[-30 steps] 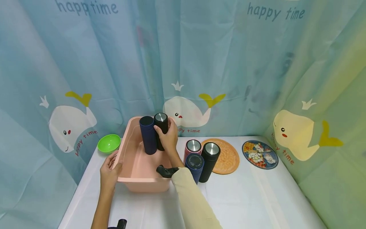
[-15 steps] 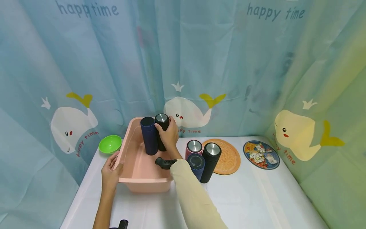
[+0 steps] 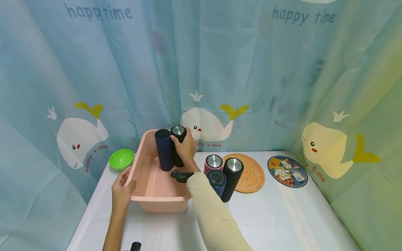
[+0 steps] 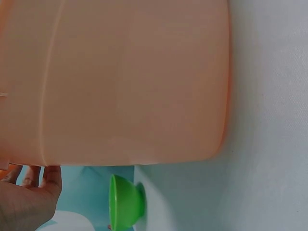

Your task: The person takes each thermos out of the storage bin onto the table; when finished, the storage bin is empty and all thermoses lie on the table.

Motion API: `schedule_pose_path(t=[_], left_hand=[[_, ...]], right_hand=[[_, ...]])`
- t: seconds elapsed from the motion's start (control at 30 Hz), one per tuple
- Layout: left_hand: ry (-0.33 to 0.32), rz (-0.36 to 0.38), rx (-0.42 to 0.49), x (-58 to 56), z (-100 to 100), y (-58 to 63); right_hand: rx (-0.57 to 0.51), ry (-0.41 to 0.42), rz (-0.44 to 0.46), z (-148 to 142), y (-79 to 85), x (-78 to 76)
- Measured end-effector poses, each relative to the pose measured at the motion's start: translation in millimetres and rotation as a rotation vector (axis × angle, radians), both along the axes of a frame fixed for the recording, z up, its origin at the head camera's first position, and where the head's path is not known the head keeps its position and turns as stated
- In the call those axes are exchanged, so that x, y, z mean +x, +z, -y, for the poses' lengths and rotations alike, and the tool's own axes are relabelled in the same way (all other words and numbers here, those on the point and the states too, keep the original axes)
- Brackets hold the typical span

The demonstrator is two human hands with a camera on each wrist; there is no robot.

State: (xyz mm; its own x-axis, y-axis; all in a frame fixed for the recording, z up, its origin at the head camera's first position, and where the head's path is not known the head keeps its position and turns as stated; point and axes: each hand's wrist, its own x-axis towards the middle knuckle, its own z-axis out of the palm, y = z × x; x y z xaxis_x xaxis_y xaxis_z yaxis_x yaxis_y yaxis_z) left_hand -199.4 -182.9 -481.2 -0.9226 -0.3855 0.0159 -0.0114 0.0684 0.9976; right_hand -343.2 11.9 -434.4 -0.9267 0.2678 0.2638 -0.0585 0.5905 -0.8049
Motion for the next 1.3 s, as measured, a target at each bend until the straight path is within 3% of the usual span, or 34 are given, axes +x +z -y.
schedule_pose_path(t=[0.6, 0.97, 1.3], left_hand=[[-0.017, -0.013, 0.019, 2.1, 0.9, 2.4], [-0.02, -0.008, 0.015, 0.4, 0.3, 3.0], [-0.022, -0.014, 0.015, 2.4, -0.3, 1.2]], right_hand=[[0.017, -0.024, 0.01, 2.4, 2.1, 0.4], [-0.028, -0.052, 0.012, 2.1, 0.8, -2.1], [-0.022, -0.068, -0.17, 0.5, -6.5, 1.1]])
